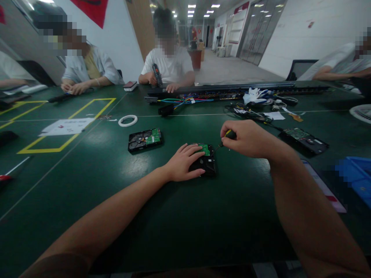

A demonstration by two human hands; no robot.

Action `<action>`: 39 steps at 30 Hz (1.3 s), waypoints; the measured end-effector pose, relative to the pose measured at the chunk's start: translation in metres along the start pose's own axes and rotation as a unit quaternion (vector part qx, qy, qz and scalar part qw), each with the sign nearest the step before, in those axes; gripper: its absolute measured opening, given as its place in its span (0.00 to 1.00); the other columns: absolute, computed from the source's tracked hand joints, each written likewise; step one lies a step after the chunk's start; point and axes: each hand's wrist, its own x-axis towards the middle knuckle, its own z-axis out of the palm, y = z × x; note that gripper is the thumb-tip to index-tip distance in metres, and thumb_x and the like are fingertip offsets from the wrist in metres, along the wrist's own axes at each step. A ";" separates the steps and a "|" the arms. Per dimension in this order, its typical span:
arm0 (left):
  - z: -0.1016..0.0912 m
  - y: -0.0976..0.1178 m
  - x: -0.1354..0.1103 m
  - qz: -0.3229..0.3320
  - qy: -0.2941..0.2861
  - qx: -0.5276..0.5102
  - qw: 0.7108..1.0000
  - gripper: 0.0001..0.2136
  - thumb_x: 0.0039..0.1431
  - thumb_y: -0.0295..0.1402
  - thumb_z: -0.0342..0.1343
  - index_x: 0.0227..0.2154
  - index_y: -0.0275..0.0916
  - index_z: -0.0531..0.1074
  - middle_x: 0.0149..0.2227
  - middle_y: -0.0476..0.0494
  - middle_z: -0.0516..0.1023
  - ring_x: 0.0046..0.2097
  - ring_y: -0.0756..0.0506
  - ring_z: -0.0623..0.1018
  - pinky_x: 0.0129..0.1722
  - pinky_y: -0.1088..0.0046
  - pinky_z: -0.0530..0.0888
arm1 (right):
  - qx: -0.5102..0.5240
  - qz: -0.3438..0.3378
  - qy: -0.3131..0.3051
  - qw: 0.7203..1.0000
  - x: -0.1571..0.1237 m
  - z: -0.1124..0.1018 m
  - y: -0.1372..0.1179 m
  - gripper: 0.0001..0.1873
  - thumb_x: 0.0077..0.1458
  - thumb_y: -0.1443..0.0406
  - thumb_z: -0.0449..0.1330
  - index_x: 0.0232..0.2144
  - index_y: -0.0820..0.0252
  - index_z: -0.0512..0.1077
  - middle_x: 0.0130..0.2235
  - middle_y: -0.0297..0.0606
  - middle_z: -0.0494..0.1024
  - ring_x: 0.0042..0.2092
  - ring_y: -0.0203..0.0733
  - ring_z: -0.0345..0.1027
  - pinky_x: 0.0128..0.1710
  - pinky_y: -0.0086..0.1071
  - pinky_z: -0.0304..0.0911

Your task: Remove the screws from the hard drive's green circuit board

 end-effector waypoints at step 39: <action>0.001 0.003 0.005 -0.001 0.001 -0.010 1.000 0.34 0.73 0.56 0.59 0.74 0.43 0.67 0.76 0.31 0.66 0.78 0.26 0.63 0.78 0.33 0.56 | 0.006 -0.031 0.003 1.000 0.002 0.010 0.003 0.06 0.61 0.65 0.62 0.40 0.58 0.78 0.42 0.43 0.86 0.41 0.48 0.79 0.45 0.38 0.66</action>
